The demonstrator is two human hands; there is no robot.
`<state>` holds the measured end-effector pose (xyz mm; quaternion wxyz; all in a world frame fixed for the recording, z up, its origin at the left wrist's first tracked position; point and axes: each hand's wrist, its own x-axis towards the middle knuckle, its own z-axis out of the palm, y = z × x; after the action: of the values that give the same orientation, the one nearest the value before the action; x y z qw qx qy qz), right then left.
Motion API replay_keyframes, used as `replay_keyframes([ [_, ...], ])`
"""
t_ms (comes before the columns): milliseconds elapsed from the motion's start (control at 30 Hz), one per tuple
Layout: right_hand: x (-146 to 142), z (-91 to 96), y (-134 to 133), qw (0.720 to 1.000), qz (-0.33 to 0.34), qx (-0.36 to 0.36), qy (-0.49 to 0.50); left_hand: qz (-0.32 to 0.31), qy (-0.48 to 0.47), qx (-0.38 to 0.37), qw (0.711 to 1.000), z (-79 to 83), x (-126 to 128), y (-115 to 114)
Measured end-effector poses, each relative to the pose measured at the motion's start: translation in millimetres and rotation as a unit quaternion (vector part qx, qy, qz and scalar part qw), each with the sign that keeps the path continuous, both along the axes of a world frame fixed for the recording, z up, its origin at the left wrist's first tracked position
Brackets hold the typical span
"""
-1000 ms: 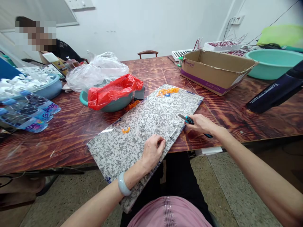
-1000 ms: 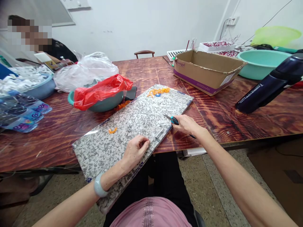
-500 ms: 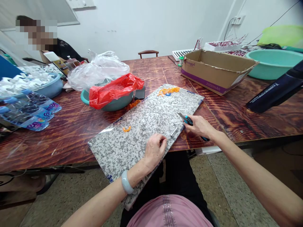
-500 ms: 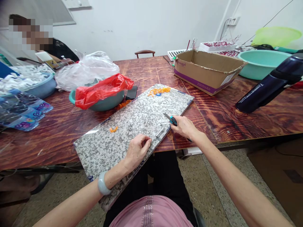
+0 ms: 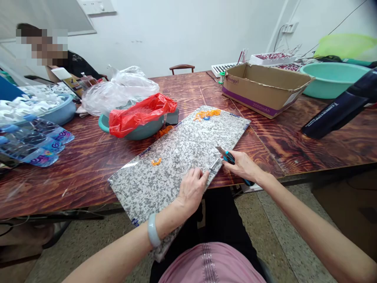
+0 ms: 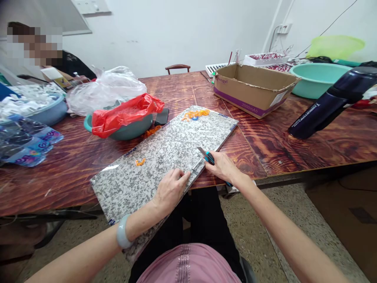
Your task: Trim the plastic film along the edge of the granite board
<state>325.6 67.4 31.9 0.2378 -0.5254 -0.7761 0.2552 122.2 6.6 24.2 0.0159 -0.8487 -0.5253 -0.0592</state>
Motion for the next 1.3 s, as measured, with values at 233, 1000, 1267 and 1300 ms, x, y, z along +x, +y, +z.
replay_keyframes([
  [233,0.1,-10.0,-8.2,0.995,-0.019,-0.053,0.077,0.013,-0.091,-0.068,0.993,1.3,-2.0,8.4],
  [1000,-1.1,-20.7,-10.8,0.977,-0.032,-0.117,0.173,0.004,0.012,0.04,0.999,-4.2,10.1,20.4],
  [1267,-1.3,-23.6,-11.7,0.972,-0.03,-0.138,0.188,-0.001,-0.075,-0.04,0.996,1.1,2.5,15.0],
  [1300,-1.3,-23.7,-11.7,0.971,-0.03,-0.14,0.19,0.005,-0.088,-0.046,0.995,0.8,3.5,16.2],
])
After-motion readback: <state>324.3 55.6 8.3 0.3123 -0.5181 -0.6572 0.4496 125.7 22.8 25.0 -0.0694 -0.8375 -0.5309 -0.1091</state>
